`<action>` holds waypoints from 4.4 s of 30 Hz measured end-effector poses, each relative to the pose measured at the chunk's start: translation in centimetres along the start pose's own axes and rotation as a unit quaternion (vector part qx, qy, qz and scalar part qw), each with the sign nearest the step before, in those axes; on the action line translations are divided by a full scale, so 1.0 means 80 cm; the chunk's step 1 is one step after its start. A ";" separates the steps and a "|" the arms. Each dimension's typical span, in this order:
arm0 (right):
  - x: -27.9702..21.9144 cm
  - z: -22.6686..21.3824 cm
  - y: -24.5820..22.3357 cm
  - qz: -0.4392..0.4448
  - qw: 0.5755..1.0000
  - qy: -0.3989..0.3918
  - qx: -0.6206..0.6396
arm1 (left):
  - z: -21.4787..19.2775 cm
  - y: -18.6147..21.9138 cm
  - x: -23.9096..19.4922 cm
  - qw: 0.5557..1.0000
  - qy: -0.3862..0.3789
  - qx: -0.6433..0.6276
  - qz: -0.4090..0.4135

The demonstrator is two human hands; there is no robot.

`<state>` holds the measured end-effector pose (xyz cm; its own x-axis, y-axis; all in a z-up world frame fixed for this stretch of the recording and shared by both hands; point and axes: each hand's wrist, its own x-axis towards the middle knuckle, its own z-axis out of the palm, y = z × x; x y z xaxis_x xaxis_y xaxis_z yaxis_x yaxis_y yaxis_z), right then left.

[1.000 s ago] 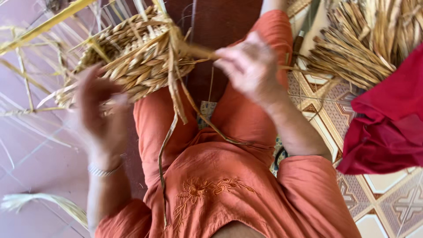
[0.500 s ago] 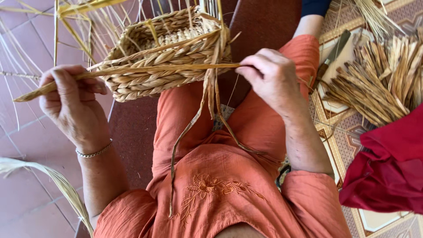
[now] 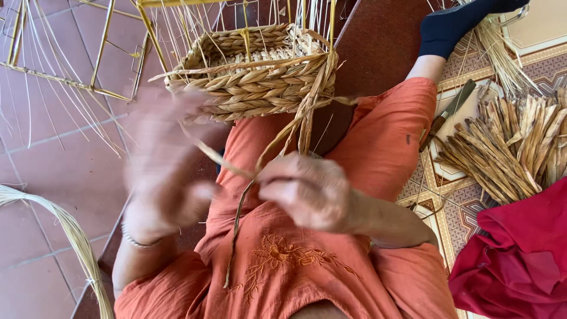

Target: The person weaves a basket by hand, interlacing dried palm fibers through a metal frame. They repeatedly pull and tighten the fibers to form the basket's side walls, occasionally adjusting the frame and trimming excess material.

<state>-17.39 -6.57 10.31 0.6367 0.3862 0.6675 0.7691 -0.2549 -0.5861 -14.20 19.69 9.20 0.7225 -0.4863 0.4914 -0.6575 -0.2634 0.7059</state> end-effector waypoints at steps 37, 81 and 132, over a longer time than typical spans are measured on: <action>-0.023 -0.076 0.224 0.121 0.961 0.055 -0.241 | 0.184 -0.131 0.153 0.971 -0.005 0.222 0.082; 0.003 -0.086 0.227 0.212 0.967 -0.100 -0.103 | 0.189 -0.157 0.206 0.955 -0.119 0.260 -0.074; -0.012 -0.016 0.254 0.034 0.937 0.099 -0.334 | 0.023 -0.095 0.040 0.920 -0.015 0.386 -0.063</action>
<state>-2.30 -13.24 -1.68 0.6328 0.1945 0.7495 0.5482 -0.7961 -0.2562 -7.28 18.62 4.46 0.8051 -0.4305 0.4081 -0.5325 -0.8276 0.1776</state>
